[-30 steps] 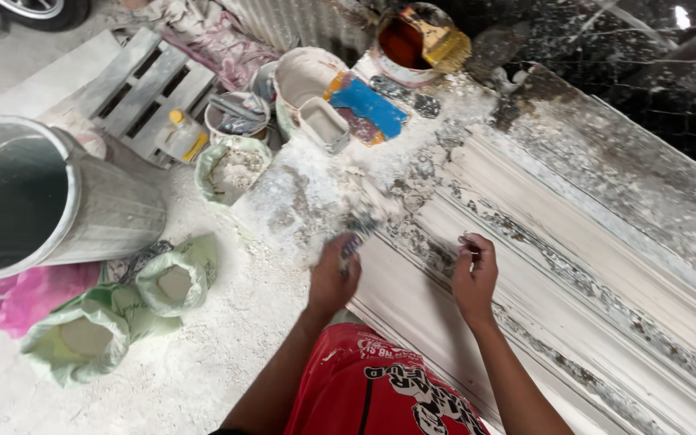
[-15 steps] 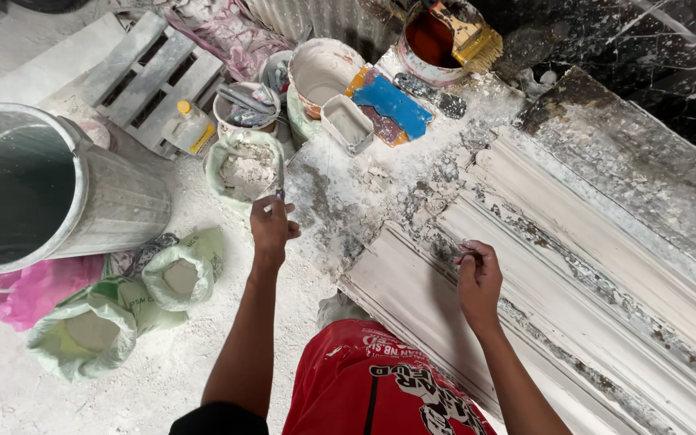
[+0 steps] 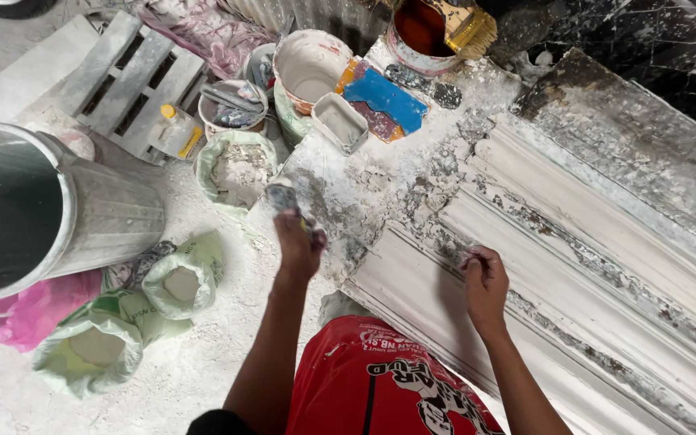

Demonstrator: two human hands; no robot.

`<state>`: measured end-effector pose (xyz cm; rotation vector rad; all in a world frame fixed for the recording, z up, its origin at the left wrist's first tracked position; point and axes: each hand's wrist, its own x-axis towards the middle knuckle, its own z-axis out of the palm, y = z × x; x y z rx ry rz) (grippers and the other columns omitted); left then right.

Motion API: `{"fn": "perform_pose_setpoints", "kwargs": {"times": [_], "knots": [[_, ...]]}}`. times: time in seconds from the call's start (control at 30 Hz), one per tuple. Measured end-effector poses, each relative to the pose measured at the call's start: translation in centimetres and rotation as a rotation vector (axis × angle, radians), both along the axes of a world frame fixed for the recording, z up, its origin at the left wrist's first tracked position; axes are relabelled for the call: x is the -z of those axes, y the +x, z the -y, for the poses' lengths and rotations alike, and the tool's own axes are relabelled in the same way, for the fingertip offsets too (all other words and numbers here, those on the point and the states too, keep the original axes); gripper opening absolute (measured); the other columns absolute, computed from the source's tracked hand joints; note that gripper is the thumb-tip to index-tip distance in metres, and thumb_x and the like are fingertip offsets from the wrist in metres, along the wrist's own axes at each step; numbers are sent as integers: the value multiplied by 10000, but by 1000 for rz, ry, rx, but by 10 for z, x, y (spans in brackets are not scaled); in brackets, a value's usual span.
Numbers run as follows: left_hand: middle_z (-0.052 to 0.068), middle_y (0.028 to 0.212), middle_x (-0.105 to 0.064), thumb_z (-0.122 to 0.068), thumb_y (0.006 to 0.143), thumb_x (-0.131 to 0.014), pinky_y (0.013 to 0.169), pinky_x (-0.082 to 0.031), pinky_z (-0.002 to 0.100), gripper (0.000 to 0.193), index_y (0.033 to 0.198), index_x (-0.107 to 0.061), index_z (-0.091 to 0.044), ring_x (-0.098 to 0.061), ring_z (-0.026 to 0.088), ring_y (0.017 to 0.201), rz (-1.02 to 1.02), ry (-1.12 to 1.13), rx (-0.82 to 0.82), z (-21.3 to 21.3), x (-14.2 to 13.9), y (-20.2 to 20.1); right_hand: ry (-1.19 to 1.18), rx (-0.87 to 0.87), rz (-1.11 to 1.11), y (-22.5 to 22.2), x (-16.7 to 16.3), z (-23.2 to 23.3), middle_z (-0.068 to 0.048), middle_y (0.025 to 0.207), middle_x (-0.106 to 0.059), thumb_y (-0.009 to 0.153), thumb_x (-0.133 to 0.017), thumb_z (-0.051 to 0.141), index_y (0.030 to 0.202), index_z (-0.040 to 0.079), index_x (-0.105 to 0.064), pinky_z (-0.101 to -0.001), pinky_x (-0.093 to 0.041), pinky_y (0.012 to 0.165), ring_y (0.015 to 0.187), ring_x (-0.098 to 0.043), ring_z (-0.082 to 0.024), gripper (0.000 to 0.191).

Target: The person uses a metal scraper to remove excess white compound from the grooves and ridges of long white molded moldings resting on a workbench. The person repeatedly scrapes along the length of the pieces, occasionally repositioning the moldings to access different sections.

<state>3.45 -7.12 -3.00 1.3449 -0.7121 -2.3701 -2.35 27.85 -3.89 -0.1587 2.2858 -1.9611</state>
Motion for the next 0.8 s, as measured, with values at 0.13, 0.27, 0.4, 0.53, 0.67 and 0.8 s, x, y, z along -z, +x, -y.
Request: {"fn": "perform_pose_setpoints", "kwargs": {"times": [0.13,0.27,0.4,0.53,0.67,0.8], "knots": [[141,947,-579,-249,1037,-364,413,-450,311,373,1382,-329,-112,-504,181,562,174,-142,327,-26,-14,20,-39,21,-34,6,1,-9,-66,1055,-629,1074,-484,27,1218,-10,-568,-273,-526,875,951,-604,-116,171],[318,951,-745,-220,1053,-354,457,-504,422,572,1584,-253,-32,-587,319,566,512,-1062,602,15,-11,18,-16,71,-15,8,-3,-21,-73,1052,-633,1070,-483,20,1215,-5,-570,-277,-521,857,931,-599,-118,171],[408,1243,-567,-152,1040,-458,652,-606,447,488,1467,-389,72,-719,445,856,772,-1464,693,65,-8,-15,-22,76,-15,7,-5,-23,-77,1035,-635,1081,-485,22,1217,2,-574,-274,-521,855,922,-599,-116,164],[383,1492,-342,-119,1026,-414,582,-651,399,474,1446,-338,86,-742,385,782,955,-1394,985,64,-11,-66,-2,56,-30,9,-7,-17,-84,1041,-637,1081,-488,17,1226,0,-580,-275,-519,859,926,-601,-119,173],[262,1486,-424,-147,1034,-476,635,-634,393,485,1428,-377,117,-744,333,828,984,-1505,1105,32,-2,-69,-43,89,-17,15,-10,-16,-84,1099,-649,1066,-491,23,1225,3,-566,-276,-524,840,930,-606,-119,176],[360,1500,-336,-151,988,-519,550,-671,384,649,1466,-248,194,-746,299,748,955,-1636,1427,-5,10,-43,-62,85,10,16,-11,-12,-82,1122,-645,1061,-492,29,1212,-1,-563,-278,-532,830,926,-610,-119,170]]}}
